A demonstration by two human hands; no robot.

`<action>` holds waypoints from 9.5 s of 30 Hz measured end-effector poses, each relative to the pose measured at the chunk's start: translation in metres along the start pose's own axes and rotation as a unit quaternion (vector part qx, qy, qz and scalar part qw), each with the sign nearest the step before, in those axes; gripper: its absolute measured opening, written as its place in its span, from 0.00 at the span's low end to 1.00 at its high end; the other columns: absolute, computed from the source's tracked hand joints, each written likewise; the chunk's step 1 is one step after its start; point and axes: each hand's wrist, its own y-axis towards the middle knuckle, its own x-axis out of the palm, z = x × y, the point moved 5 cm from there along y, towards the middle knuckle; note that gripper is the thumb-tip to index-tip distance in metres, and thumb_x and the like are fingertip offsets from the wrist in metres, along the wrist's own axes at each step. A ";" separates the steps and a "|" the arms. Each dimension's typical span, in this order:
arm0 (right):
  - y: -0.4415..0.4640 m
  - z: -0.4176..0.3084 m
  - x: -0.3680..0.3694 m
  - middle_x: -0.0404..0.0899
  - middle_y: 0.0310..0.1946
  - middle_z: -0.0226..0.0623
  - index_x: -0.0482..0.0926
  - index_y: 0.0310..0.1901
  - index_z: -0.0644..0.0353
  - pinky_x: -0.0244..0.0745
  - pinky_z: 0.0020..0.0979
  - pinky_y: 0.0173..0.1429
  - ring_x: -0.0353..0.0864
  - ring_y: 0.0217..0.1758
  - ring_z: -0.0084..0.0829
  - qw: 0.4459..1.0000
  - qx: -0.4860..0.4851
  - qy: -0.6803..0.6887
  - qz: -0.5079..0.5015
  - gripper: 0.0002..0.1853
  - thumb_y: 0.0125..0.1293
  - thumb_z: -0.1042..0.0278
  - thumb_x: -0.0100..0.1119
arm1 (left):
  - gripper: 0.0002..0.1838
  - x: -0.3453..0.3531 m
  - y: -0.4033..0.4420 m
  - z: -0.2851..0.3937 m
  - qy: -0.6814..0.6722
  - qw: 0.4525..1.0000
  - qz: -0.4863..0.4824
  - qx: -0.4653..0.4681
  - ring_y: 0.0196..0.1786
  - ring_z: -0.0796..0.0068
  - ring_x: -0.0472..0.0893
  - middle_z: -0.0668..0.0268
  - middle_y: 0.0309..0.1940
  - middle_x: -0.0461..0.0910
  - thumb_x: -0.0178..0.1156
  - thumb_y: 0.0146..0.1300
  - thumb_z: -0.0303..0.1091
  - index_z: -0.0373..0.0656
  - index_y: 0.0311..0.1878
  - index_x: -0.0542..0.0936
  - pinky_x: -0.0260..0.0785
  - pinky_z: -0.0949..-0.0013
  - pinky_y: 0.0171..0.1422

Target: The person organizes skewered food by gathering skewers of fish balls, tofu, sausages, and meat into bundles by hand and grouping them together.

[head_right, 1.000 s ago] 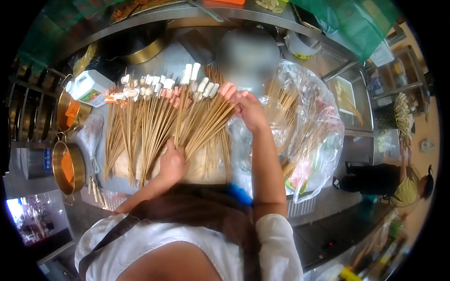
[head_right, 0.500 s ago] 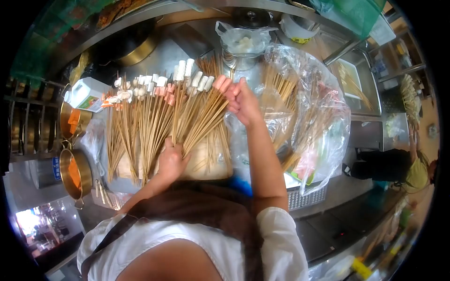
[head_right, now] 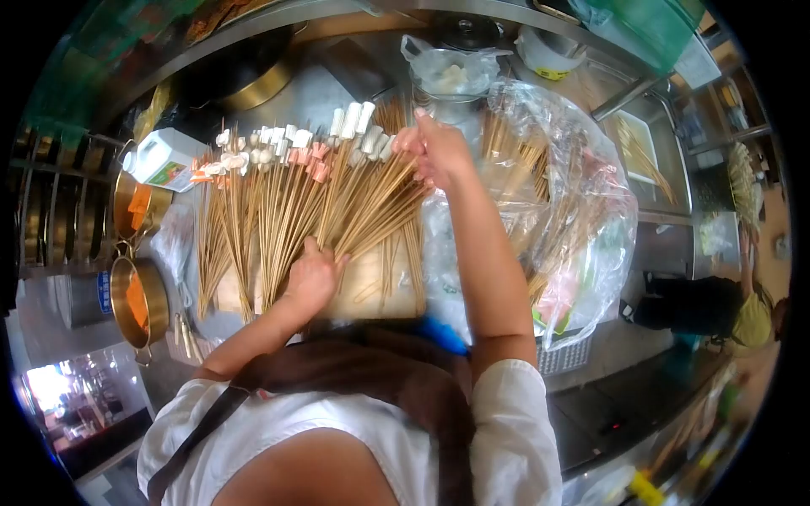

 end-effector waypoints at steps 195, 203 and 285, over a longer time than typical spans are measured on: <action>-0.025 -0.065 0.046 0.80 0.33 0.49 0.74 0.36 0.63 0.73 0.40 0.40 0.80 0.34 0.46 0.794 -0.229 -0.523 0.207 0.11 0.53 0.68 0.59 | 0.15 -0.022 -0.021 0.022 -0.542 0.834 0.102 -0.033 0.37 0.67 0.79 0.55 0.34 0.80 0.67 0.52 0.31 0.34 0.41 0.77 0.71 0.66 0.44; -0.003 -0.045 0.038 0.69 0.24 0.26 0.71 0.41 0.57 0.54 0.19 0.21 0.60 0.19 0.14 0.980 -0.187 -0.038 0.056 0.09 0.62 0.66 0.56 | 0.13 -0.008 -0.003 0.014 -0.573 0.808 0.111 -0.080 0.36 0.70 0.78 0.60 0.31 0.79 0.68 0.51 0.29 0.35 0.39 0.79 0.70 0.69 0.43; -0.024 -0.109 -0.038 0.78 0.26 0.53 0.74 0.32 0.65 0.71 0.42 0.36 0.78 0.31 0.50 0.773 -0.243 -0.502 0.303 0.11 0.62 0.63 0.52 | 0.16 0.005 0.000 0.012 -0.654 0.751 0.064 -0.065 0.39 0.79 0.76 0.67 0.38 0.78 0.62 0.52 0.22 0.37 0.46 0.75 0.70 0.73 0.45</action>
